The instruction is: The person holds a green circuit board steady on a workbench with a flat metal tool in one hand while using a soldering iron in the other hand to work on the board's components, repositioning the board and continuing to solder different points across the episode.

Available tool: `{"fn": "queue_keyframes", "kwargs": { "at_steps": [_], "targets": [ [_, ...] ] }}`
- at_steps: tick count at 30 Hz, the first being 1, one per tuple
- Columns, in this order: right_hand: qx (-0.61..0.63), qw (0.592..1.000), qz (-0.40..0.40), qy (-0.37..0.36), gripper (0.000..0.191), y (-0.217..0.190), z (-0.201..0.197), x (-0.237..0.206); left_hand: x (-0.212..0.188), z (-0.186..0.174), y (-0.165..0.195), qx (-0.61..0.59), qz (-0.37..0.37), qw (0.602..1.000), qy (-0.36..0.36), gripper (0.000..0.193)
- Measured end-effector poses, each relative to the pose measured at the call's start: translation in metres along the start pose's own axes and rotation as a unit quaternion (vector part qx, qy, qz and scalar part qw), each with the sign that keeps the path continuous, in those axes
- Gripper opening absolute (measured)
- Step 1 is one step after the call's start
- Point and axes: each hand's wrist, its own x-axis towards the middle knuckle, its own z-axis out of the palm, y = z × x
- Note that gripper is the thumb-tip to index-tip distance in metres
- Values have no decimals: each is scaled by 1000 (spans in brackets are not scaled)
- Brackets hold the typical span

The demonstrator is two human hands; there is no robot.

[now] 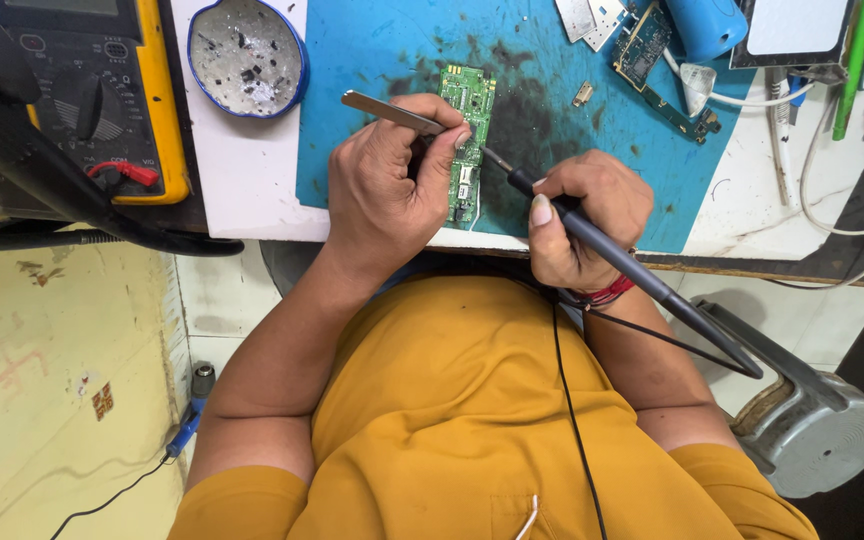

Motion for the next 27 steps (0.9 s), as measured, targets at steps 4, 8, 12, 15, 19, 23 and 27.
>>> {"fn": "queue_keyframes", "kwargs": {
  "at_steps": [4, 8, 12, 15, 19, 23, 27],
  "targets": [
    [-5, 1000, 11, 9, 9, -1, 2, -1, 0, 0, 0, 2, -2, 1000, 0, 10],
    [-5, 1000, 16, 16, 9, -1, 3, -1, 0, 0, 0, 0, -6, 1000, -3, 10],
    [-4, 1000, 6, 10, 8, 0, 1, 0, 0, 0, 0, 1, -3, 1000, -1, 10],
    [-8, 1000, 8, 9, 9, 0, 2, -1, 0, 0, 0, 2, -3, 1000, -1, 10],
    [-14, 1000, 17, 14, 8, 0, 4, -1, 0, 0, 0, 0, -7, 1000, -2, 10],
    [-9, 1000, 15, 16, 9, -1, 3, -1, 0, 0, 0, 2, 0, 1000, -3, 10],
    [0, 1000, 12, 9, 9, -1, 1, 0, 0, 0, 0, 2, 1, 1000, -3, 10]
  ]
}}
